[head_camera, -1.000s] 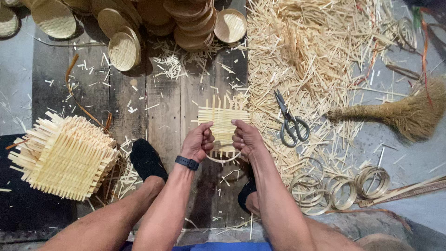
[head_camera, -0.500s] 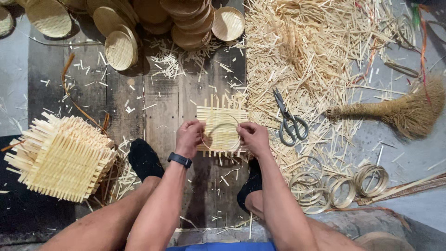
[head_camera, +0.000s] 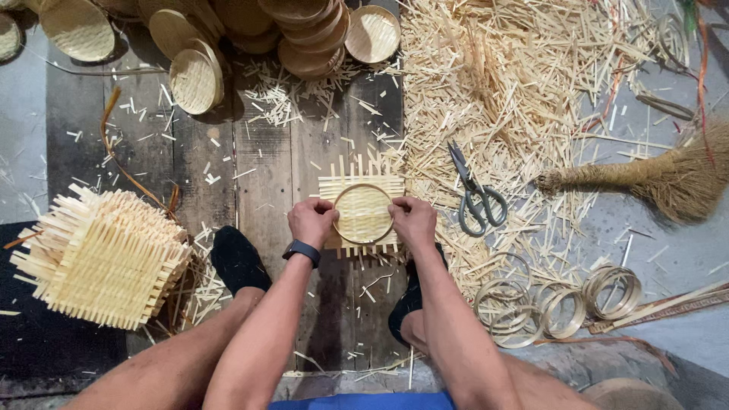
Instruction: The person assembles bamboo baskets by hand and using shears, fitting circular frames onto woven bases and trimming excess material.
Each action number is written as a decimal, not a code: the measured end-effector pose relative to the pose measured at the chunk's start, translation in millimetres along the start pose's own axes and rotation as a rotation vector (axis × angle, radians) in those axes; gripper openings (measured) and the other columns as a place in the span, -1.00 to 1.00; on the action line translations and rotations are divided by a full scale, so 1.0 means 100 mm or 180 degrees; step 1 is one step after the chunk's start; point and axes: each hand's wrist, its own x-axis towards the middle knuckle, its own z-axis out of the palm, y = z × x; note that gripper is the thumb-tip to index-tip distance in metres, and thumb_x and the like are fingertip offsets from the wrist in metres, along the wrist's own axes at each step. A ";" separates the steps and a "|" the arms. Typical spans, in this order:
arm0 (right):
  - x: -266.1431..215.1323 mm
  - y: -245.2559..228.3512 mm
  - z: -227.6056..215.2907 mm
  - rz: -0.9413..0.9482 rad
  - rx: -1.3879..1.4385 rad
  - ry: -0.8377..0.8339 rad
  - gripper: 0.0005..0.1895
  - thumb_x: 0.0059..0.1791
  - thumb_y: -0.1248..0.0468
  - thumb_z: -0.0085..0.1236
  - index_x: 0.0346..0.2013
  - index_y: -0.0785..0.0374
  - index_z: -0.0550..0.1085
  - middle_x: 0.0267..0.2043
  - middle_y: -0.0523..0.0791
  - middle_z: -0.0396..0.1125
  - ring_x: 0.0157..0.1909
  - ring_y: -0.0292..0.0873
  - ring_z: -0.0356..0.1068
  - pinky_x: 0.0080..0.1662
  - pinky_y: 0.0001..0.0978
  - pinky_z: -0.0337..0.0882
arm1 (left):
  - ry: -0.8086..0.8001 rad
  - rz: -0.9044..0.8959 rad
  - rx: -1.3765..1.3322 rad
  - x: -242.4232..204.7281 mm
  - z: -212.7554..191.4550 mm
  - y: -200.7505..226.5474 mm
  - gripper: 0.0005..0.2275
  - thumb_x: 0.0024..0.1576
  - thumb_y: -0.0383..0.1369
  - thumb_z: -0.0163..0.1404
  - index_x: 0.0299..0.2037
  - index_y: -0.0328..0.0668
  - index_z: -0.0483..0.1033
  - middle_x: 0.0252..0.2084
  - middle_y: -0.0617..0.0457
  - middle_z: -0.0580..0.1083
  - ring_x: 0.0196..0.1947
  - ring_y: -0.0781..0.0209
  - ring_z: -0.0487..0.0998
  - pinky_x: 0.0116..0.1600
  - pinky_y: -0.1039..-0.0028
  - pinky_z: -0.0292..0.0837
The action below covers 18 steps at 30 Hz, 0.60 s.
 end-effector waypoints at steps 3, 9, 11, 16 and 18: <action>0.04 0.04 -0.05 0.0028 -0.0131 -0.0109 -0.77 -0.13 0.20 0.35 -0.24 0.22 0.66 -0.36 0.00 0.55 -0.31 -0.11 0.57 -0.15 -0.30 0.52 | -0.0036 -0.0059 -0.0089 0.02 0.04 -0.06 -0.85 -0.17 -0.42 0.31 -0.39 -0.17 0.71 -0.43 0.01 0.65 -0.43 0.23 0.67 -0.18 0.44 0.59; 0.07 0.11 0.01 0.0241 -0.0044 -0.0155 -0.77 -0.14 0.18 0.37 -0.25 0.18 0.68 -0.36 -0.05 0.56 -0.33 -0.14 0.57 -0.15 -0.31 0.52 | -0.0115 -0.0175 -0.0266 0.09 0.09 -0.16 -0.80 -0.21 -0.47 0.31 -0.35 -0.17 0.71 -0.40 0.04 0.65 -0.42 0.28 0.67 -0.17 0.47 0.60; 0.09 0.16 0.03 0.0278 -0.0001 -0.0107 -0.76 -0.16 0.19 0.39 -0.25 0.18 0.68 -0.35 -0.04 0.56 -0.33 -0.14 0.57 -0.15 -0.33 0.53 | -0.0115 -0.0188 -0.0157 0.09 0.10 -0.17 -0.79 -0.20 -0.47 0.33 -0.33 -0.16 0.72 -0.39 0.04 0.65 -0.41 0.29 0.67 -0.17 0.47 0.60; 0.12 0.21 0.05 0.0252 0.0160 -0.0221 -0.76 -0.21 0.22 0.39 -0.27 0.18 0.68 -0.34 -0.07 0.57 -0.31 -0.18 0.58 -0.15 -0.37 0.53 | -0.0194 -0.0338 -0.0230 0.13 0.07 -0.14 -0.80 -0.18 -0.49 0.34 -0.34 -0.18 0.73 -0.38 0.04 0.66 -0.40 0.29 0.67 -0.15 0.49 0.60; 0.13 0.25 0.01 0.0271 0.0134 -0.0252 -0.75 -0.22 0.23 0.40 -0.28 0.19 0.68 -0.35 -0.06 0.57 -0.30 -0.17 0.57 -0.14 -0.38 0.53 | -0.0278 -0.0412 -0.0243 0.13 0.09 -0.15 -0.81 -0.18 -0.48 0.35 -0.35 -0.18 0.73 -0.39 0.04 0.66 -0.40 0.30 0.67 -0.17 0.49 0.60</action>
